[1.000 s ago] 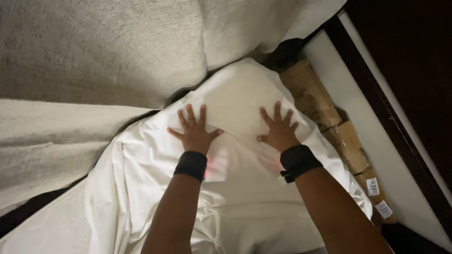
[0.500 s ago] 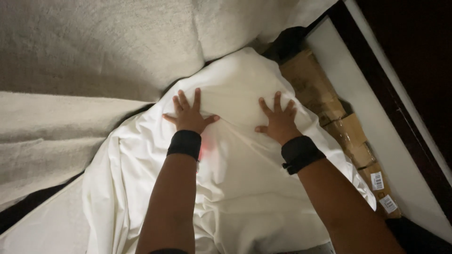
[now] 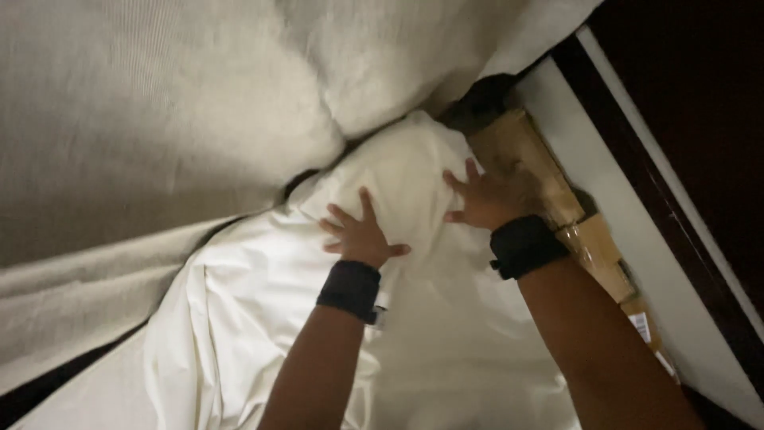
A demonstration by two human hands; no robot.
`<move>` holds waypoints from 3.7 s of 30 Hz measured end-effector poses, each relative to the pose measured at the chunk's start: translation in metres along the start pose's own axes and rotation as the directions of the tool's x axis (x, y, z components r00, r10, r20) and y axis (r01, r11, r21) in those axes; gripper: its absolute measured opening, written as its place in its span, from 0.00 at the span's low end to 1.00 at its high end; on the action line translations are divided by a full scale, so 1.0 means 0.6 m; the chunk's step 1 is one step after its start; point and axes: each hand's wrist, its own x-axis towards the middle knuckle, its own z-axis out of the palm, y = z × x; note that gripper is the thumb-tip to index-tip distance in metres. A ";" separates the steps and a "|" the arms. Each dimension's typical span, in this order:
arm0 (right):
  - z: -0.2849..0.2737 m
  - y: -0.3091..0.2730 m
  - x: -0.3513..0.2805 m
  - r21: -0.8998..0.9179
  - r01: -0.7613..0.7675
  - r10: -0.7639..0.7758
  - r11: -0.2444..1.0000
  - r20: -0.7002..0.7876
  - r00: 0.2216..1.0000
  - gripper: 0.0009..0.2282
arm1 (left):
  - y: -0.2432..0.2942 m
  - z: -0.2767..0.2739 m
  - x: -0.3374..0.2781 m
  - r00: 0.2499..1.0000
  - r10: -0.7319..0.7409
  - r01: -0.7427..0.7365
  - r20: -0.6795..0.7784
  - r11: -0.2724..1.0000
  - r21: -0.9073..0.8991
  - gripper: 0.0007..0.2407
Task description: The person moves a green and white striped pillow and other bedding items aside, then unfolds a white fitted sheet on a mattress. They proceed to stretch and smooth the sheet over the mattress surface by hand.
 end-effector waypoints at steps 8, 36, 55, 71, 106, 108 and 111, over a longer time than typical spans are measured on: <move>0.014 0.080 0.079 0.443 0.137 -0.251 0.886 0.209 0.945 0.38 | 0.052 -0.030 0.011 0.978 -0.181 0.179 0.100 0.983 0.037 0.66; -0.028 0.140 0.387 0.656 0.506 -0.520 0.560 -0.196 0.831 0.14 | 0.062 -0.008 0.054 0.927 -0.318 0.327 0.198 0.945 -0.014 0.70; -0.130 0.042 0.272 0.230 0.381 -0.395 0.895 0.017 0.918 0.18 | 0.063 -0.017 0.057 0.918 -0.292 0.307 0.267 0.952 -0.013 0.68; -0.106 0.054 0.229 0.389 0.685 -0.760 0.616 0.068 0.646 0.13 | 0.060 -0.009 0.060 0.928 -0.272 0.279 0.255 0.960 0.010 0.70; 0.103 -0.032 -0.053 0.035 0.464 -0.462 0.885 -0.048 0.886 0.37 | 0.022 0.039 -0.024 0.918 0.237 -0.233 -0.317 0.971 0.051 0.56; 0.109 -0.024 -0.054 0.050 0.457 -0.455 0.888 -0.045 0.889 0.36 | 0.054 0.035 -0.015 0.878 0.299 -0.300 -0.373 0.952 0.056 0.53; 0.123 -0.022 -0.060 0.078 0.454 -0.452 0.888 -0.040 0.891 0.35 | 0.082 0.034 0.014 0.826 0.458 -0.394 -0.330 0.886 0.244 0.37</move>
